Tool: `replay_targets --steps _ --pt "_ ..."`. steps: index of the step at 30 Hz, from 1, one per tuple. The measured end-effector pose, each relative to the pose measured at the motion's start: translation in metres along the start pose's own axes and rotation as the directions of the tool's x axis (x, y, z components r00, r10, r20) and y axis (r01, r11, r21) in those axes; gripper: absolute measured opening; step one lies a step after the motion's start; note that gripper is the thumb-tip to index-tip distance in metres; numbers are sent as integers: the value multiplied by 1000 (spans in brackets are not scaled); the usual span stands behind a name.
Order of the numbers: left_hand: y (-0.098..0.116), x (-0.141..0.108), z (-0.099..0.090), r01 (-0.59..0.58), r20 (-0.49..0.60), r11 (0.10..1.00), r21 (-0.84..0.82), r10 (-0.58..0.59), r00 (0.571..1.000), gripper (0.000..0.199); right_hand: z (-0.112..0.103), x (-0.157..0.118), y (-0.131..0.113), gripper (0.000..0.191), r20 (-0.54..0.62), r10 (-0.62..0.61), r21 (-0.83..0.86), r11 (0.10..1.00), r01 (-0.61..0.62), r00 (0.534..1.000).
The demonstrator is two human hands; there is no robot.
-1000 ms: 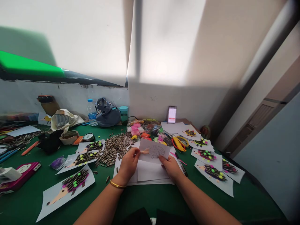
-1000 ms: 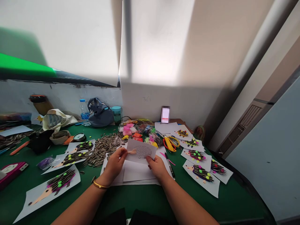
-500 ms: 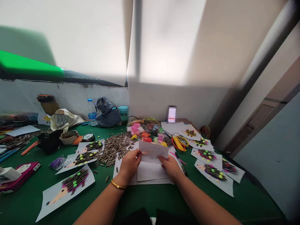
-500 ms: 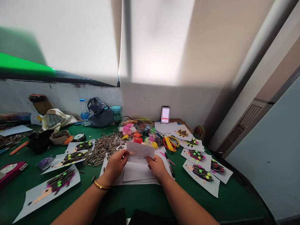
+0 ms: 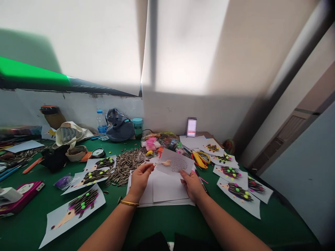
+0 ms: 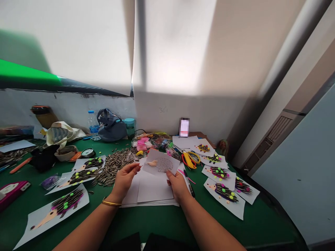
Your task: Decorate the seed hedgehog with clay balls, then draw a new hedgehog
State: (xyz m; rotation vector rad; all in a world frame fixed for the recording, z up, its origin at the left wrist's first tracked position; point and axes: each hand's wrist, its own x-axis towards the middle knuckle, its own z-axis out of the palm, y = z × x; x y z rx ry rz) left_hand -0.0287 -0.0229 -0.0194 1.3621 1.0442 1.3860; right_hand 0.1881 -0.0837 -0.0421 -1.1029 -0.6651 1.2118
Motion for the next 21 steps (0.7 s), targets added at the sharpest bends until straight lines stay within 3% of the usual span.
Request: replay_targets --steps 5,9,15,21 --pt "-10 -2 0 -84 169 945 317 31 985 27 1 -1 -5 42 -29 15 85 996 -12 999" --pt "-12 -7 4 -183 289 873 453 51 956 14 1 -2 -5 39 -24 28 84 996 -26 999" --pt "0 -10 4 -227 411 807 545 -21 911 28 2 -3 -6 36 -20 25 62 998 -24 999" --pt "1 -9 2 -296 393 799 523 83 916 30 0 -2 -3 39 15 -7 17 1000 7 1000"
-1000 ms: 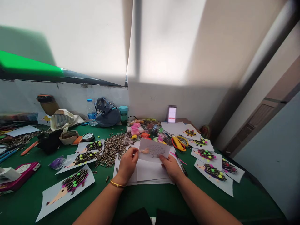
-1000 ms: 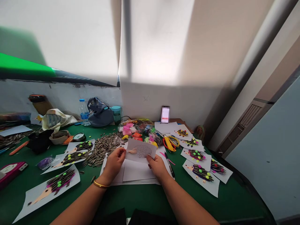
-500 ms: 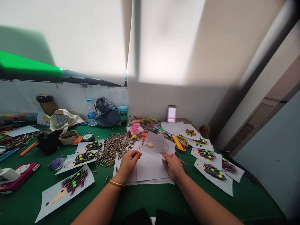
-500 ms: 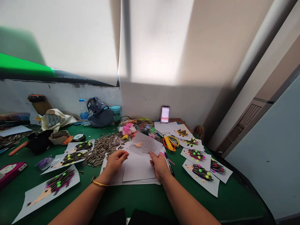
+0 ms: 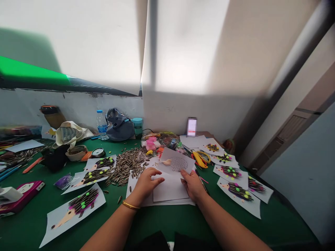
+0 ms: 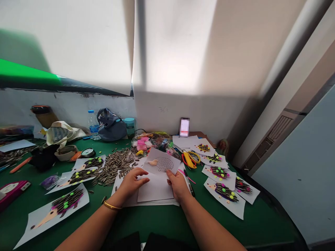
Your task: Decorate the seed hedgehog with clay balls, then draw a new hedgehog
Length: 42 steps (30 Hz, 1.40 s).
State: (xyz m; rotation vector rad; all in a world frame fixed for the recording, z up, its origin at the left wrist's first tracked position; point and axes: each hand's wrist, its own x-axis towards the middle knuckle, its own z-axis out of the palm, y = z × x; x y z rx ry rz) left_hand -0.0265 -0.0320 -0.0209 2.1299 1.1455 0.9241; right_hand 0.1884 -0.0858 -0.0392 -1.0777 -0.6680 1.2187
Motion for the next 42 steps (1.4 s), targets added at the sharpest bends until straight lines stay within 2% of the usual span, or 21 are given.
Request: replay_targets --steps 3,6,11,18,22,29,34,39,42 --pt "-2 1 0 70 -82 995 -78 -76 994 40 -1 0 2 40 12 0 -49 999 1 1000" --pt "-3 1 -1 103 -132 963 -248 -139 981 46 -2 0 4 43 36 8 -115 993 -4 999" --pt "-1 2 -1 172 -67 884 -434 -223 973 45 -3 -2 7 46 114 -18 -207 977 41 993" --pt "2 2 1 245 45 761 -601 -275 961 43 0 -6 2 46 119 -6 -272 962 38 993" --pt "0 2 1 260 66 733 -629 -282 957 43 0 -6 1 46 128 -7 -284 958 43 992" --pt "3 1 -1 245 26 781 -574 -281 959 47 -2 -5 2 44 124 -15 -264 963 47 992" --pt "0 2 0 222 48 787 -576 -239 970 43 -2 -3 4 47 115 -8 -253 967 37 993" --pt "1 2 0 235 66 770 -593 -245 967 44 -1 -3 4 44 128 -7 -252 967 39 992" --pt "5 1 -2 232 41 795 -560 -253 967 48 -1 -4 3 43 118 -7 -259 965 37 993"
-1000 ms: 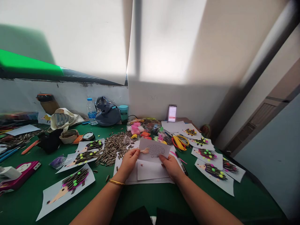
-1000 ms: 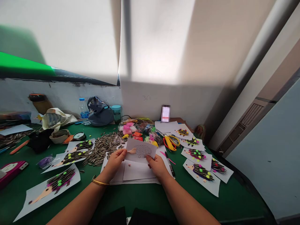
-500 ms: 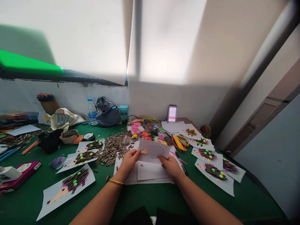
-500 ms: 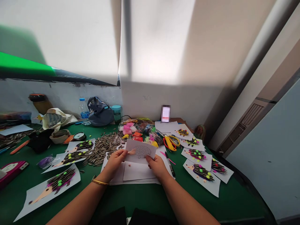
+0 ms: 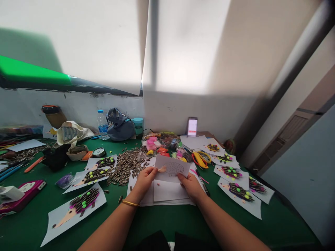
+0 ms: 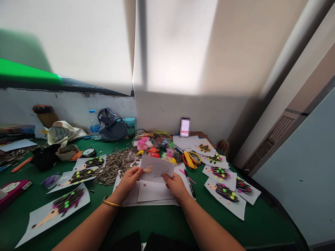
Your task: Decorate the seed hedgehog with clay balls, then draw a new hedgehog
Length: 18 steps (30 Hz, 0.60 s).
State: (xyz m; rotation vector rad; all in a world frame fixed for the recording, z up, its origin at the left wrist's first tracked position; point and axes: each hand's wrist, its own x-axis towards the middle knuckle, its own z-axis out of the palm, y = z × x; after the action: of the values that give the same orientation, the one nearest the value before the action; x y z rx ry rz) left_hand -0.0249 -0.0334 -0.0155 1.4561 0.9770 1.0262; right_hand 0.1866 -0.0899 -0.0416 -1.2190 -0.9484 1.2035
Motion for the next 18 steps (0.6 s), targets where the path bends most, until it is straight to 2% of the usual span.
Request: replay_targets --steps 3,10,18 --pt "3 -2 1 -16 -37 1000 22 17 999 51 0 0 0 44 -3 6 -3 1000 -6 1000" --pt "-2 2 1 22 65 999 -48 -18 998 44 -1 0 1 44 22 3 -1 1000 -3 1000" --pt "1 0 -1 -20 43 999 27 19 999 50 -1 0 0 47 14 -8 -7 1000 8 1000"
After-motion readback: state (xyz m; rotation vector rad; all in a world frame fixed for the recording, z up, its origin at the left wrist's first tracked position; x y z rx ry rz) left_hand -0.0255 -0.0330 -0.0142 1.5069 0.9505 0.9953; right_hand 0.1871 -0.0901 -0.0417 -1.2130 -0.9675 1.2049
